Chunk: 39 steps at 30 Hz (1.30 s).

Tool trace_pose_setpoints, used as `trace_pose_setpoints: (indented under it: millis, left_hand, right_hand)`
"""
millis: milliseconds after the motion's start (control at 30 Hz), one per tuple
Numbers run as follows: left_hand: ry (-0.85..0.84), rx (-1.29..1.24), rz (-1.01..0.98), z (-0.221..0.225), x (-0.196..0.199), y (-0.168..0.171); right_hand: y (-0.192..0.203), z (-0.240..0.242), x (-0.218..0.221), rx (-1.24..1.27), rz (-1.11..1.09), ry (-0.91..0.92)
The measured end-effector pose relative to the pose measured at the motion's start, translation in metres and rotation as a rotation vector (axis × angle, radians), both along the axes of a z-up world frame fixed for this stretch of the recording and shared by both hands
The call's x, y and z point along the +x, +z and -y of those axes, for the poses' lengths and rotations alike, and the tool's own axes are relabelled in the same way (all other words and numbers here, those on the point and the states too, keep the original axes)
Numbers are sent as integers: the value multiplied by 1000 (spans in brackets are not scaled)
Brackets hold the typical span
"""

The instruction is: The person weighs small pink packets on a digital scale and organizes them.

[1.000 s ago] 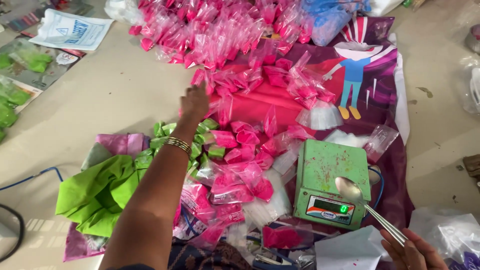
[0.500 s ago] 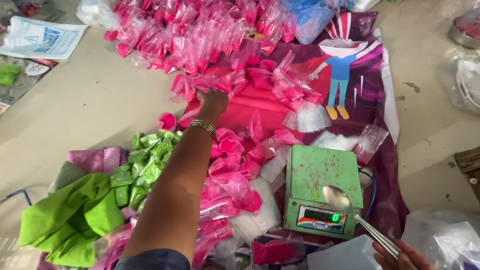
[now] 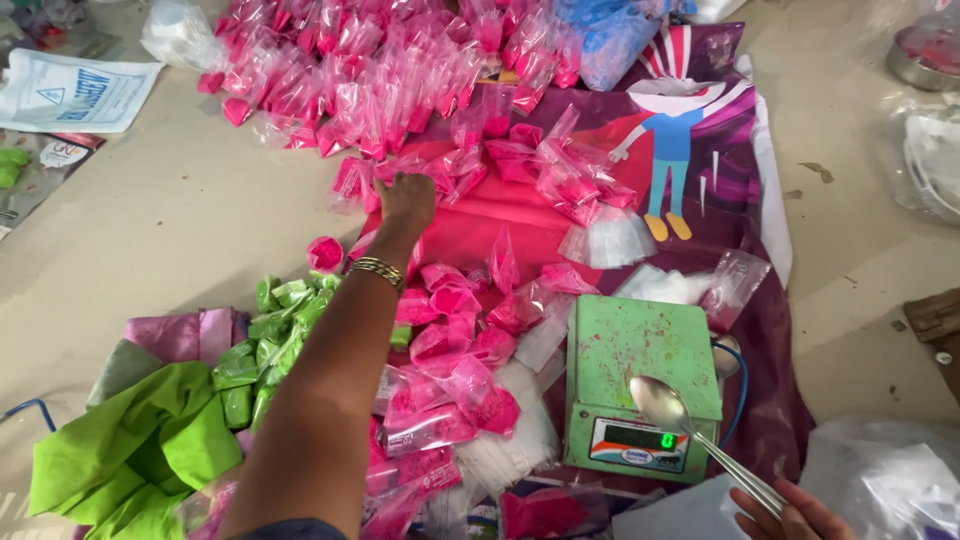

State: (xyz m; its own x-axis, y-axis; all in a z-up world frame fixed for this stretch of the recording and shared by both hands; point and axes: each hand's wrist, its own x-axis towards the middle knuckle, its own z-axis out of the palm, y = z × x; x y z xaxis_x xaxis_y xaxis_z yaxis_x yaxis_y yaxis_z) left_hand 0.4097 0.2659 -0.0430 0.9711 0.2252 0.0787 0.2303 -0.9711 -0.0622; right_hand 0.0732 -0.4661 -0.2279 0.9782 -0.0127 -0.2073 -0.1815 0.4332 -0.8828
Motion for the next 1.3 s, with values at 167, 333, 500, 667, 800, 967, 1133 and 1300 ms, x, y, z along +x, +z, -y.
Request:
trace_pose_setpoints:
  millis: [167, 333, 500, 667, 800, 967, 1133, 1300]
  left_hand:
    - [-125, -426, 216, 31, -23, 55]
    - [-443, -636, 430, 118, -68, 114]
    - [-384, -910, 375, 209, -98, 122]
    - [-271, -1013, 472, 279, -184, 62]
    - [-168, -1124, 404, 321, -259, 52]
    - [-195, -1050, 448, 328, -301, 35]
    - [-235, -1072, 373, 302, -347, 30]
    - [-354, -1058, 234, 251, -408, 13]
  right_hand:
    - [129, -85, -30, -94, 165, -72]
    - [247, -167, -51, -154, 217, -323]
    - [306, -179, -65, -184, 200, -468]
    - [323, -168, -77, -142, 230, -489]
    - [334, -161, -80, -70, 263, -499]
    - [329, -154, -84, -63, 305, -492]
    - [326, -151, -84, -69, 312, -500]
    - [312, -154, -81, -62, 259, -479]
